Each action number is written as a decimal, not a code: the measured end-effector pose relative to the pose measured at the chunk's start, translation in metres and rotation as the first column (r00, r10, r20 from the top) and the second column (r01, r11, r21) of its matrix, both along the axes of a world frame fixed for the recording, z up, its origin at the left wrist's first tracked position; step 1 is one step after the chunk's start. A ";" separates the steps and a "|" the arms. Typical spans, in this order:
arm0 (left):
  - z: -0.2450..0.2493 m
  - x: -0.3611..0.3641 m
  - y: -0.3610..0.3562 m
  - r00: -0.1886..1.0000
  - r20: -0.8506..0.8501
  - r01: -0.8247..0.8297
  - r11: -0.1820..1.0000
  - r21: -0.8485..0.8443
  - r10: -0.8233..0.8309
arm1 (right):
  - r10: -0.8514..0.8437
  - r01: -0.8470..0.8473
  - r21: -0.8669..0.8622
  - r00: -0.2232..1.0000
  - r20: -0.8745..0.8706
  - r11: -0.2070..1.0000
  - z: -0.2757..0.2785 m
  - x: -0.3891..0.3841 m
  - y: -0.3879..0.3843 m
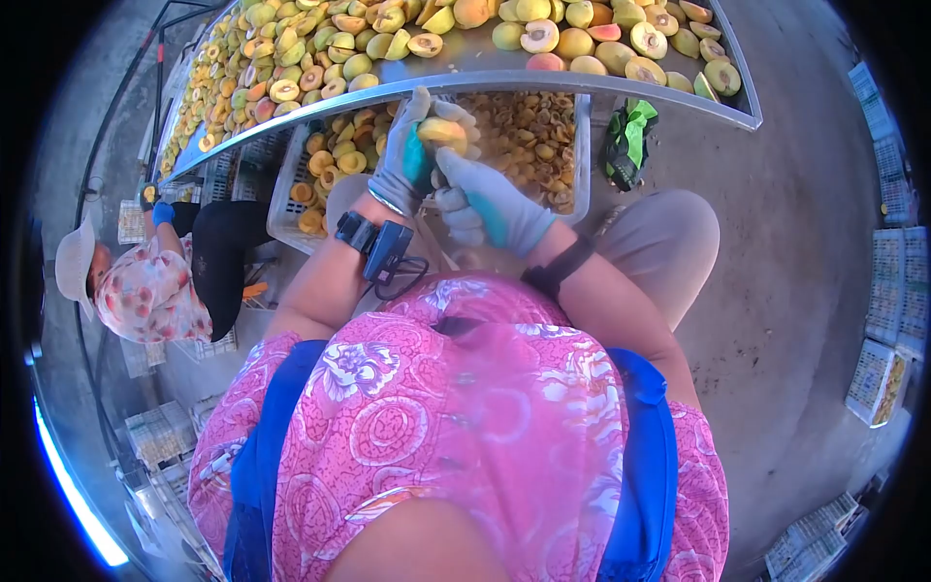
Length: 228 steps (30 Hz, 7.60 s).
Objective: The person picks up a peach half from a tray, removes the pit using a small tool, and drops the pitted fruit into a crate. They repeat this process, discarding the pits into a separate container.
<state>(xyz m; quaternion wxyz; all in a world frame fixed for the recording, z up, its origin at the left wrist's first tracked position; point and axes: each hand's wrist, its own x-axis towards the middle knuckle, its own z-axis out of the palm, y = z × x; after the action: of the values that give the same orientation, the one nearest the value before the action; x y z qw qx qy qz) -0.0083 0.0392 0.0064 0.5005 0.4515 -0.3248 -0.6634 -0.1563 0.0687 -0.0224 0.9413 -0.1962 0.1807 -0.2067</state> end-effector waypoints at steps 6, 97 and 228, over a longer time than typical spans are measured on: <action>-0.011 0.006 -0.005 0.999 -0.022 0.028 0.997 -0.073 -0.030 | -0.023 0.023 0.003 0.998 -0.065 1.000 0.000 0.001 -0.001; -0.021 0.124 -0.177 0.032 0.997 0.407 0.910 -0.077 0.070 | -0.475 0.374 -0.396 0.858 -0.197 0.839 0.028 -0.004 -0.071; -0.047 0.154 -0.034 0.719 0.290 -0.508 0.762 -0.401 0.632 | -0.213 0.043 0.415 0.902 0.375 0.909 -0.050 0.014 -0.031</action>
<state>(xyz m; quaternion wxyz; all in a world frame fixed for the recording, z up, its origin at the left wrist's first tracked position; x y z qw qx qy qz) 0.1461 0.0051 -0.0408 0.6636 0.5787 -0.3596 -0.3090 -0.1418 0.0377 -0.0726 0.9620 0.0591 0.0292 -0.2651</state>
